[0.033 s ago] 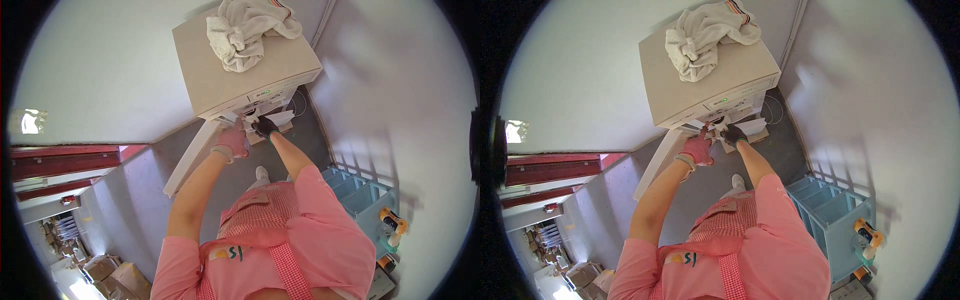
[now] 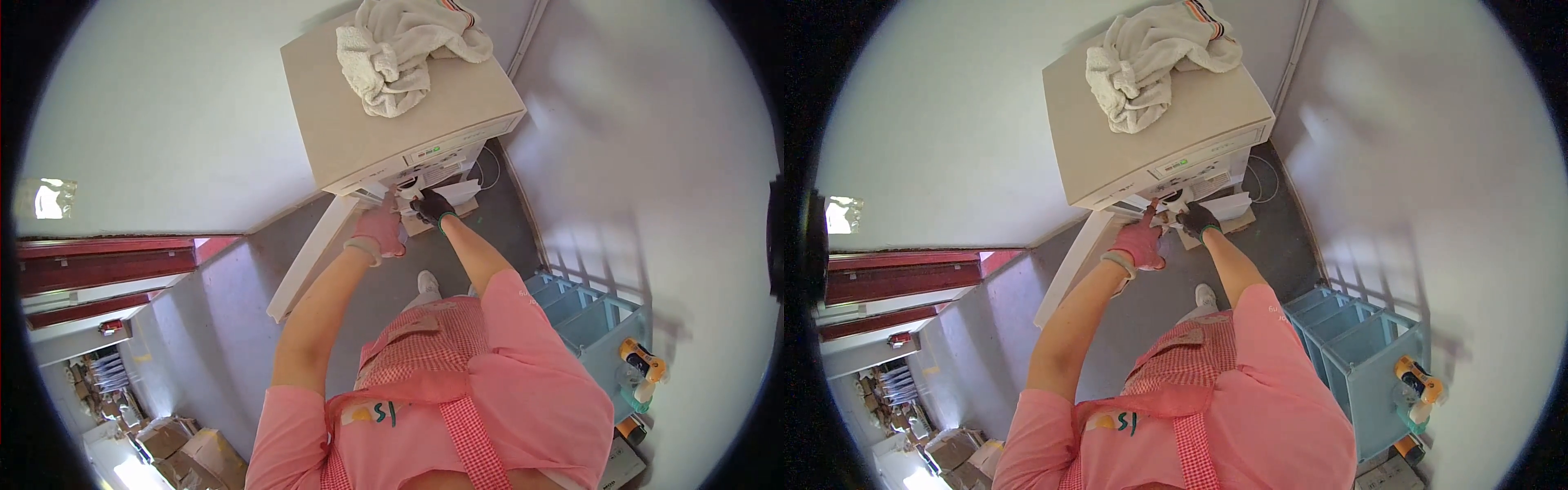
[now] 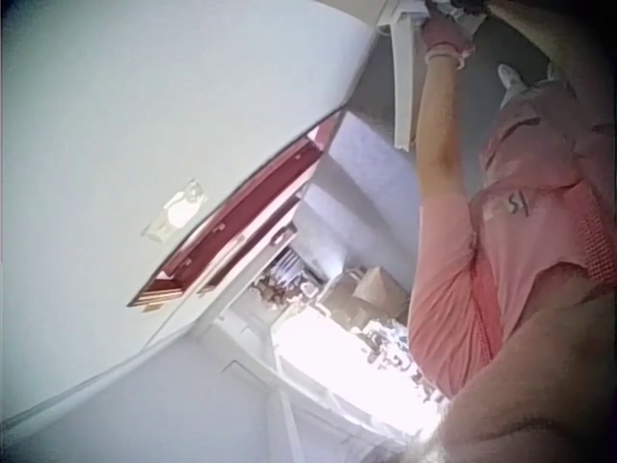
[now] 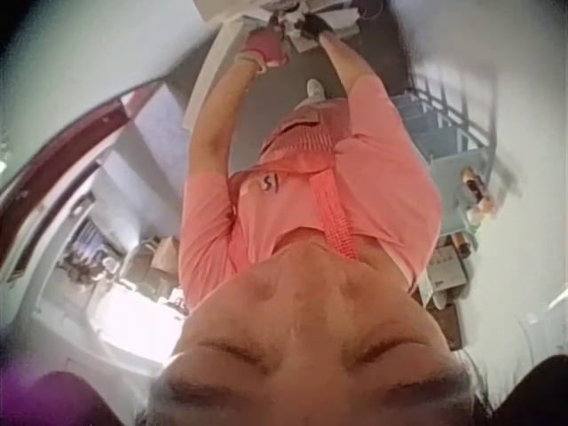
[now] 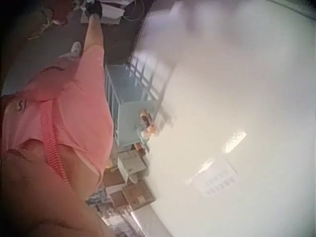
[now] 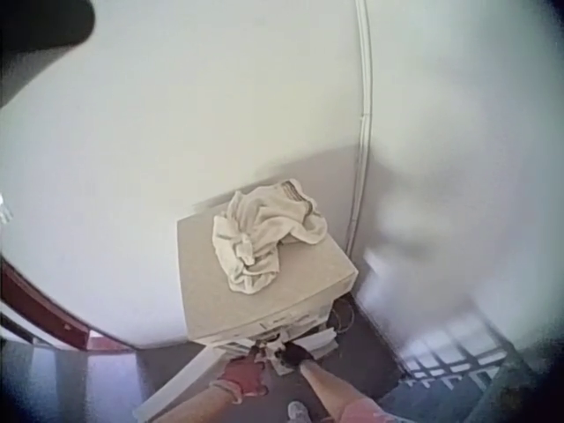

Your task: Gluing white thread components onto a spherical decorative ball using a hot glue gun.

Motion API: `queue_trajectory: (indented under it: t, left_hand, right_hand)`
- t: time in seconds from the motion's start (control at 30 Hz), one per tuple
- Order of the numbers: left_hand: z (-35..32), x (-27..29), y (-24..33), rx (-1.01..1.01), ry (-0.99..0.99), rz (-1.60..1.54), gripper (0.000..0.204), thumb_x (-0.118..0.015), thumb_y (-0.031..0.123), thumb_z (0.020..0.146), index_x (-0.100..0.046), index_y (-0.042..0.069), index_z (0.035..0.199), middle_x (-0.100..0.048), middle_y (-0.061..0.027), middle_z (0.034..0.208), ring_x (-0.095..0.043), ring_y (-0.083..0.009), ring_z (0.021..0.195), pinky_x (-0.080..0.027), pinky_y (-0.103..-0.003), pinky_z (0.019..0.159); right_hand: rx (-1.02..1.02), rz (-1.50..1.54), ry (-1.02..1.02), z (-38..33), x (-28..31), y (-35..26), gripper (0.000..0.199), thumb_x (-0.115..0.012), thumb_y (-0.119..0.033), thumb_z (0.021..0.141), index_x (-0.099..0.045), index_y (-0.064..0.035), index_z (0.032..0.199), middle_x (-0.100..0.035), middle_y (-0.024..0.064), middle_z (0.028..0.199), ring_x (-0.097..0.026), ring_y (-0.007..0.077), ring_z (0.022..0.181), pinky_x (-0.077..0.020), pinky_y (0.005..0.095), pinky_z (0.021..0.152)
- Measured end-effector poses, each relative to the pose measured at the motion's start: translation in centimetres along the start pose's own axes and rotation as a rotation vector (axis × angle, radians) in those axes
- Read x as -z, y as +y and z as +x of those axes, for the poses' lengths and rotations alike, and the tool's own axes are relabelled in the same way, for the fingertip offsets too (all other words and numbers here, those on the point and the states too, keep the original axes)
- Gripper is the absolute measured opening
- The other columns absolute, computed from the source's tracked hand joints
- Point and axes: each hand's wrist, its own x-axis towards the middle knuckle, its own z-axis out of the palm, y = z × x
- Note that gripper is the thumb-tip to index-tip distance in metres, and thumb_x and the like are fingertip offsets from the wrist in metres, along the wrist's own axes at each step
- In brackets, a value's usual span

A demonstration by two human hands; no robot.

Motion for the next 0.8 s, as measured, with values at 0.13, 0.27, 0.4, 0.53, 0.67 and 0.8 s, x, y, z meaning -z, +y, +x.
queue_trajectory:
  t: [0.13,0.27,0.4,0.53,0.67,0.8]
  left_hand:
    - [0.1,-0.2,0.0,0.042,-0.016,-0.033,0.084,-0.082,0.045,0.065,-0.062,0.012,0.14,-0.003,-0.0182,0.172,-0.065,-0.0342,0.124,-0.054,-0.045,0.101]
    - [-0.1,-0.1,0.2,-0.003,0.038,0.045,0.085,-0.082,0.045,0.064,-0.062,0.012,0.14,-0.003,-0.0182,0.172,-0.065,-0.0346,0.124,-0.055,-0.046,0.1]
    - [-0.2,0.2,0.2,0.004,-0.005,0.023,0.086,-0.082,0.047,0.064,-0.063,0.012,0.139,-0.002,-0.0185,0.172,-0.064,-0.0358,0.125,-0.055,-0.046,0.1]
    - [-0.2,0.4,0.1,-0.016,-0.005,-0.019,0.085,-0.082,0.048,0.065,-0.063,0.011,0.139,-0.002,-0.0188,0.172,-0.063,-0.038,0.127,-0.054,-0.047,0.102]
    - [-0.1,0.6,-0.1,-0.029,-0.032,-0.021,0.084,-0.082,0.051,0.067,-0.063,0.011,0.138,-0.001,-0.0186,0.172,-0.061,-0.0397,0.128,-0.052,-0.048,0.105]
    - [0.1,0.5,0.0,-0.006,-0.053,0.025,0.086,-0.082,0.053,0.067,-0.062,0.012,0.14,0.0,-0.0183,0.172,-0.059,-0.0402,0.13,-0.051,-0.048,0.107]
  right_hand:
    - [0.043,-0.035,-0.008,0.9,0.0,0.8,0.052,-0.069,-0.032,0.09,-0.058,-0.0057,0.134,-0.072,0.01,0.087,-0.066,0.0179,0.065,-0.0516,0.0335,0.055]
    - [0.155,-0.126,0.073,1.9,-0.5,1.9,0.049,-0.068,-0.033,0.089,-0.061,-0.0067,0.13,-0.072,0.0112,0.085,-0.067,0.0199,0.064,-0.0521,0.0359,0.057]
    - [0.015,0.074,-0.023,2.0,-0.4,2.1,0.051,-0.069,-0.036,0.088,-0.062,-0.007,0.13,-0.074,0.0146,0.09,-0.071,0.0259,0.071,-0.0551,0.041,0.065]
    - [0.125,-0.021,0.002,2.1,-0.2,2.2,0.037,-0.065,-0.025,0.097,-0.059,-0.0048,0.128,-0.067,0.0063,0.08,-0.061,0.0142,0.059,-0.048,0.0314,0.05]
    - [0.174,-0.091,0.025,3.3,-0.3,2.9,0.034,-0.064,-0.026,0.096,-0.062,-0.0043,0.123,-0.066,0.0062,0.077,-0.061,0.0144,0.059,-0.0489,0.0317,0.051]
    - [0.163,-0.051,0.021,3.9,-0.4,3.3,0.035,-0.065,-0.028,0.095,-0.063,-0.0042,0.121,-0.066,0.0058,0.075,-0.061,0.0146,0.06,-0.0499,0.0322,0.052]
